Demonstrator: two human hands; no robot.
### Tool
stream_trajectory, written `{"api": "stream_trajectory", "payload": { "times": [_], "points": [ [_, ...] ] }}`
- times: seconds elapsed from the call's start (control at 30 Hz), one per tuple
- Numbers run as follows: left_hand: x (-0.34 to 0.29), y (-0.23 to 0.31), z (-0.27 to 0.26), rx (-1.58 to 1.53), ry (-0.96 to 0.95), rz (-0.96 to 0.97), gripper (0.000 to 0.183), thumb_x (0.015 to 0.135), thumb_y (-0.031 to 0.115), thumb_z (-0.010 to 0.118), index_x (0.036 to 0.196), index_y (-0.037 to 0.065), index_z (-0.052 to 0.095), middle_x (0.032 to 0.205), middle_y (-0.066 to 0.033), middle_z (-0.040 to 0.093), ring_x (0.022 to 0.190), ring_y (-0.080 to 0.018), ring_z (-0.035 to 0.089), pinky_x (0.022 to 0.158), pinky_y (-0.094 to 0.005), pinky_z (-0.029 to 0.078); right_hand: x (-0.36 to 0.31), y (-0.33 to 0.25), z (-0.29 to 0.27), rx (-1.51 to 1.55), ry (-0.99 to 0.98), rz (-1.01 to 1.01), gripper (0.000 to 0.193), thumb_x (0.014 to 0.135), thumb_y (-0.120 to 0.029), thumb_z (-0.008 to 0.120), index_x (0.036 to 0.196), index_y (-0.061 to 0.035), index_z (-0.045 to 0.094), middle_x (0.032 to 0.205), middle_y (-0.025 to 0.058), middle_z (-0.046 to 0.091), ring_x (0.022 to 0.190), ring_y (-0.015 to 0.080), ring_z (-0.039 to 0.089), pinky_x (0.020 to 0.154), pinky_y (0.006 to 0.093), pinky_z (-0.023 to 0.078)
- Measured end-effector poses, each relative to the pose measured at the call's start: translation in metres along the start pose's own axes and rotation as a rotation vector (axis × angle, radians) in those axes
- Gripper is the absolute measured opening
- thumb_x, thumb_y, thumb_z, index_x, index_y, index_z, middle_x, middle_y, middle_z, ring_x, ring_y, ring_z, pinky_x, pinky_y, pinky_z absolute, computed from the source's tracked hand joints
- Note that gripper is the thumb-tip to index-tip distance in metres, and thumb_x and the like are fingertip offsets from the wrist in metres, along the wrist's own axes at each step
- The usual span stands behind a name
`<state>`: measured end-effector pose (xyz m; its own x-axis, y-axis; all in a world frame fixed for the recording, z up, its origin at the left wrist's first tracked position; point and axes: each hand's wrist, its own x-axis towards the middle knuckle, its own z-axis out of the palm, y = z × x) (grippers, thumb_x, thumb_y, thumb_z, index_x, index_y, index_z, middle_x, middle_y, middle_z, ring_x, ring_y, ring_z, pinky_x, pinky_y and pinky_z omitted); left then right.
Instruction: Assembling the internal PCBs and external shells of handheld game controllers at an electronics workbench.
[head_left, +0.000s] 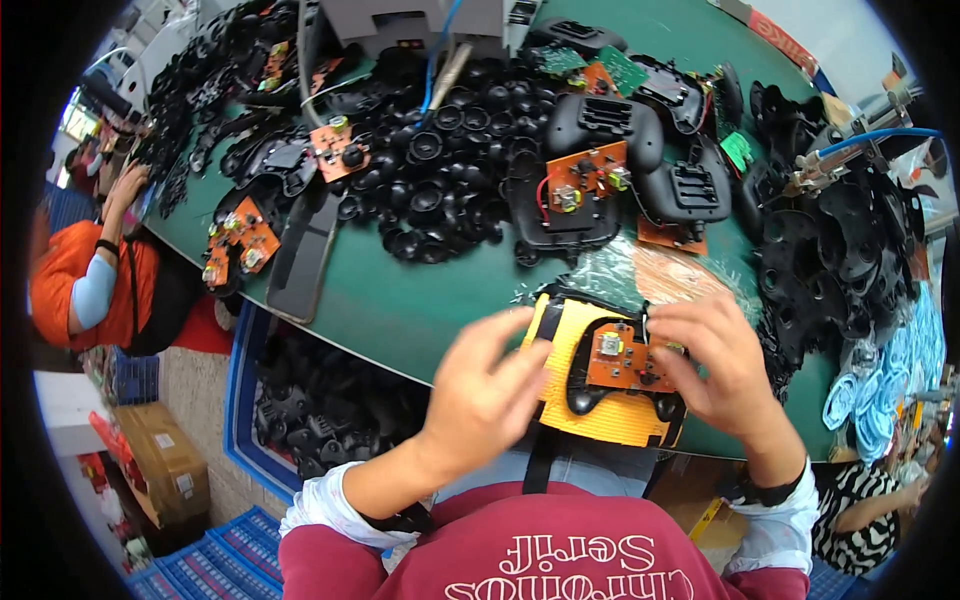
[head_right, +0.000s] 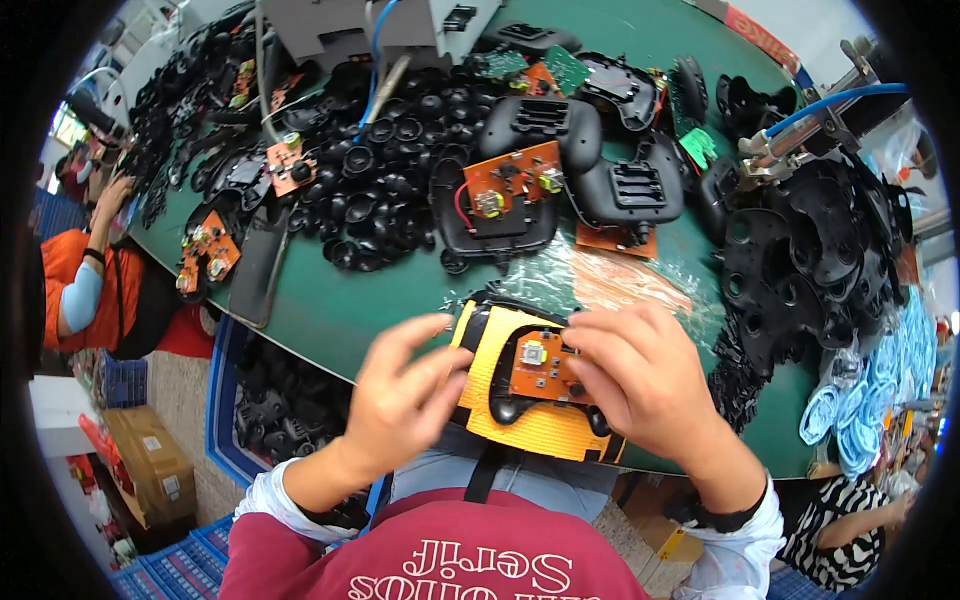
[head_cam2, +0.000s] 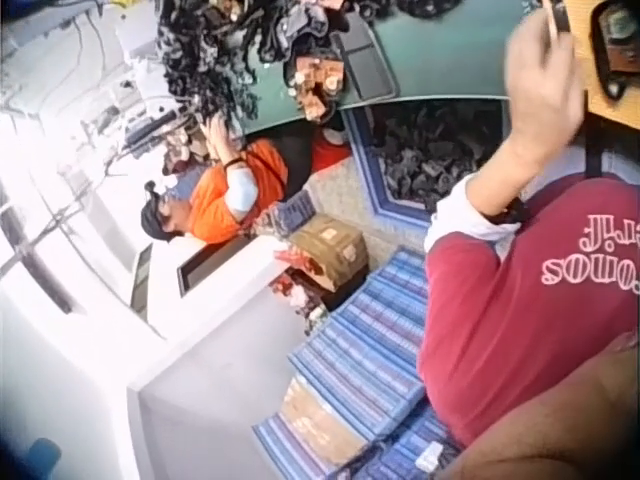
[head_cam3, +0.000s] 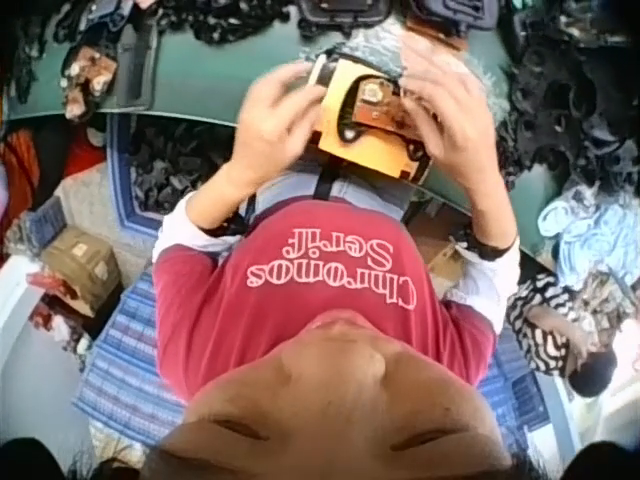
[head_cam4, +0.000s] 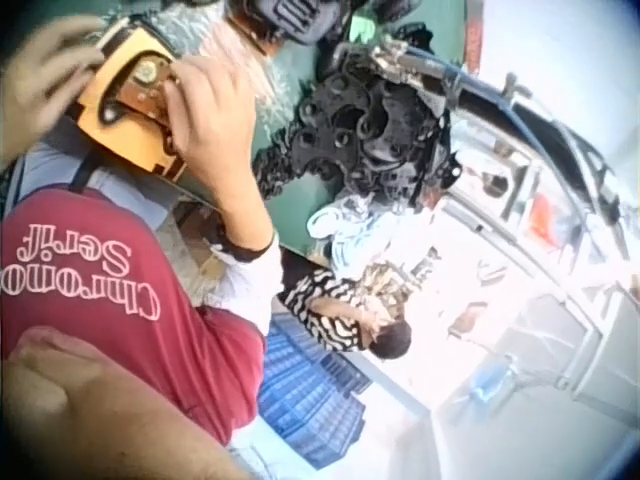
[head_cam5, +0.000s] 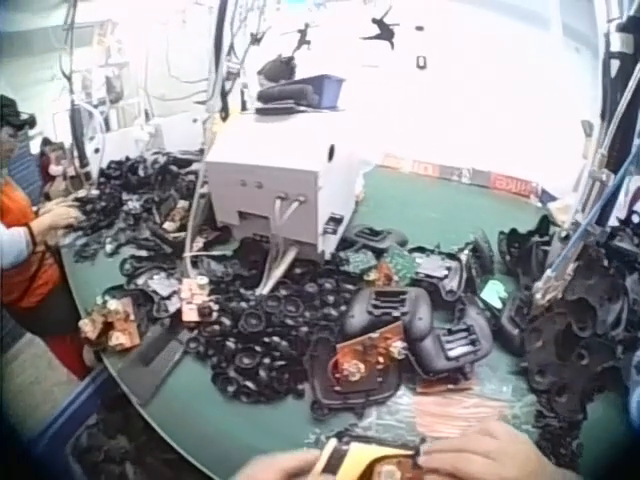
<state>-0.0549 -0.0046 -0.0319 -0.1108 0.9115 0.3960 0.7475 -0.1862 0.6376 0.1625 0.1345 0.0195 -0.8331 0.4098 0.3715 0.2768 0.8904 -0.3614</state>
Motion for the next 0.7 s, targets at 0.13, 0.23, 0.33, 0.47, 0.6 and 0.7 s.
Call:
{"api": "stream_trajectory", "payload": {
  "times": [0.13, 0.23, 0.33, 0.47, 0.6, 0.7],
  "points": [
    [0.001, -0.024, -0.027, 0.203, 0.168, -0.197, 0.019, 0.073, -0.001, 0.074, 0.091, 0.002, 0.069, 0.102, -0.0120, 0.059, 0.091, -0.0277, 0.057, 0.081, -0.0366, 0.048, 0.064, -0.001, 0.035, -0.073, -0.065, -0.214, 0.020, 0.073, -0.008, 0.066, 0.093, -0.0054, 0.063, 0.088, 0.0050, 0.062, 0.083, 0.0243, 0.059, 0.067, 0.0354, 0.050],
    [0.008, -0.036, -0.042, 0.346, 0.246, -0.218, 0.016, 0.072, 0.000, 0.075, 0.087, 0.003, 0.070, 0.095, -0.0080, 0.058, 0.088, -0.0254, 0.056, 0.079, -0.0363, 0.045, 0.096, -0.004, 0.071, -0.264, -0.193, -0.291, 0.009, 0.074, -0.012, 0.061, 0.081, -0.0081, 0.057, 0.080, 0.0044, 0.057, 0.084, 0.0219, 0.058, 0.061, 0.0333, 0.052],
    [0.017, -0.054, -0.052, 0.464, 0.291, -0.194, 0.015, 0.072, 0.003, 0.075, 0.087, 0.006, 0.070, 0.093, -0.0043, 0.058, 0.086, -0.0234, 0.055, 0.079, -0.0357, 0.041, 0.102, 0.001, 0.081, -0.301, -0.263, -0.303, 0.011, 0.073, -0.011, 0.062, 0.082, -0.0079, 0.057, 0.082, 0.0046, 0.058, 0.085, 0.0231, 0.058, 0.061, 0.0350, 0.052],
    [0.028, -0.066, -0.049, 0.505, 0.302, -0.091, 0.021, 0.070, 0.005, 0.077, 0.089, 0.009, 0.070, 0.088, -0.0033, 0.055, 0.084, -0.0235, 0.053, 0.076, -0.0367, 0.040, 0.084, -0.010, 0.031, -0.004, -0.074, -0.102, 0.022, 0.075, -0.002, 0.064, 0.096, -0.0075, 0.067, 0.083, 0.0068, 0.057, 0.083, 0.0277, 0.059, 0.068, 0.0381, 0.051],
    [0.041, -0.083, -0.031, 0.500, 0.295, -0.116, 0.018, 0.069, 0.007, 0.078, 0.085, 0.009, 0.069, 0.086, -0.0047, 0.054, 0.084, -0.0256, 0.053, 0.076, -0.0379, 0.040, 0.020, 0.008, -0.009, 0.097, 0.010, 0.372, 0.028, 0.078, 0.005, 0.066, 0.104, -0.0059, 0.069, 0.084, 0.0080, 0.061, 0.077, 0.0215, 0.058, 0.066, 0.0321, 0.047],
    [0.045, -0.081, -0.033, 0.467, 0.308, -0.093, 0.015, 0.070, 0.003, 0.075, 0.082, 0.008, 0.067, 0.087, -0.0063, 0.056, 0.087, -0.0271, 0.054, 0.078, -0.0376, 0.042, -0.037, 0.019, -0.018, 0.278, 0.103, 0.703, 0.027, 0.083, 0.002, 0.065, 0.109, -0.0038, 0.069, 0.087, 0.0022, 0.061, 0.078, 0.0101, 0.054, 0.065, 0.0249, 0.045]
  ]
}}
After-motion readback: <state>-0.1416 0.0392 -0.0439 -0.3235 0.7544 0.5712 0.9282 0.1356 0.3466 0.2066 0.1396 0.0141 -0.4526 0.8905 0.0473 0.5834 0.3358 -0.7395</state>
